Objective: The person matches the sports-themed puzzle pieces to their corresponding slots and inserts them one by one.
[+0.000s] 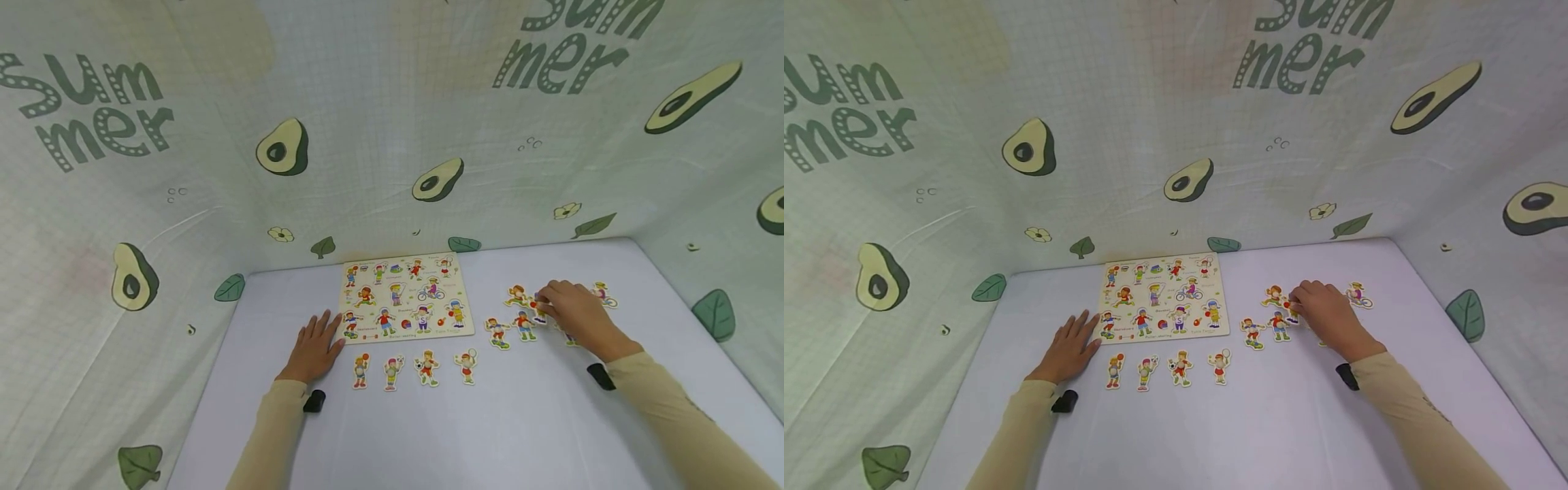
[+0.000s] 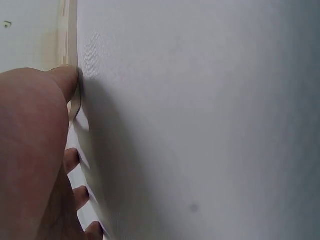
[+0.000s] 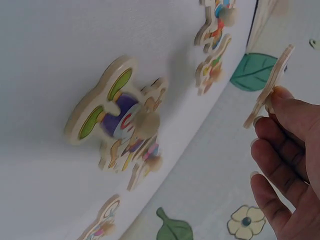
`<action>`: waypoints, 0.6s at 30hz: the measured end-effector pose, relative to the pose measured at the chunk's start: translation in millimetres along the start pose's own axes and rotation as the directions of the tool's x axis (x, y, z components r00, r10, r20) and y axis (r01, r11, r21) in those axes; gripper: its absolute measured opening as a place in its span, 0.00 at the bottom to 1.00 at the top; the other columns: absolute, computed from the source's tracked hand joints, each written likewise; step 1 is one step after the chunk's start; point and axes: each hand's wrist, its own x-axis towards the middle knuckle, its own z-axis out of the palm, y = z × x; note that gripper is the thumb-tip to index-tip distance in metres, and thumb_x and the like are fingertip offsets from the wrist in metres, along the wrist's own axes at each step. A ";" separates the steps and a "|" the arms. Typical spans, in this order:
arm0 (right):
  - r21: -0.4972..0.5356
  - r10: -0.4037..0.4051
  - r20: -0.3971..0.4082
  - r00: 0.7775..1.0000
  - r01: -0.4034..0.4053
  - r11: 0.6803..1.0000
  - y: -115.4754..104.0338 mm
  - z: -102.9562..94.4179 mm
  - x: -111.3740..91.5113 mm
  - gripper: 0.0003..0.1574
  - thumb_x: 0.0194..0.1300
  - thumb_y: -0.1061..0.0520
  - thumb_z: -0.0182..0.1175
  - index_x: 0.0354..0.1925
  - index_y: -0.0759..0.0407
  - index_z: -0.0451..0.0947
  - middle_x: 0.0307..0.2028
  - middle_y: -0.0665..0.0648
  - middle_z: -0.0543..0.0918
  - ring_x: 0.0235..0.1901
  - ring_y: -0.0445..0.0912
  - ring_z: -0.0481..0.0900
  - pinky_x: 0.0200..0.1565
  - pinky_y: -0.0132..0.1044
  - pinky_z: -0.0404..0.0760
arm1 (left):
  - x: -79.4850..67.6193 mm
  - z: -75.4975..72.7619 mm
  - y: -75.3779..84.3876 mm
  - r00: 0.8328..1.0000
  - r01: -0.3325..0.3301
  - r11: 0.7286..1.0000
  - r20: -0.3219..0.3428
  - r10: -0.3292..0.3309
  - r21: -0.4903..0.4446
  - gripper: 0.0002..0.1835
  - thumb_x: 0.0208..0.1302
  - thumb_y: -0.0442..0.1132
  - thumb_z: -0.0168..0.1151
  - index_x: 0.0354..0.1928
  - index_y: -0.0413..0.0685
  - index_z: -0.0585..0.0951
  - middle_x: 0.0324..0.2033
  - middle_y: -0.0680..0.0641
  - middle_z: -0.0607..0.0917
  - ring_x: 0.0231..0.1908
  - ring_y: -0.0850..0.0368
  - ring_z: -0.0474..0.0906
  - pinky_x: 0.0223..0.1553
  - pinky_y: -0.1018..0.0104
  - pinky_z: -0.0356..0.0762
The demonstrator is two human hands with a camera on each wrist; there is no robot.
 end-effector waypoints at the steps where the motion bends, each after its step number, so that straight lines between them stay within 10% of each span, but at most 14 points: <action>1: 0.003 -0.005 0.003 1.000 0.005 1.000 -2.3 1.1 2.6 0.12 0.69 0.60 0.71 0.46 0.67 0.85 0.43 0.62 0.86 0.46 0.60 0.84 0.49 0.58 0.81 | 0.1 -0.6 0.6 1.000 0.006 1.000 0.007 -0.006 0.001 0.34 0.83 0.50 0.52 0.83 0.44 0.61 0.82 0.33 0.56 0.81 0.27 0.45 0.79 0.31 0.43; 18: 0.009 -0.079 -0.019 0.997 0.079 0.997 -43.2 18.9 38.0 0.12 0.68 0.60 0.72 0.47 0.65 0.86 0.43 0.58 0.86 0.47 0.56 0.84 0.53 0.54 0.82 | 1.5 -4.8 2.6 0.998 0.035 0.999 0.048 -0.036 0.017 0.34 0.83 0.49 0.53 0.83 0.45 0.60 0.83 0.34 0.54 0.81 0.28 0.43 0.79 0.31 0.42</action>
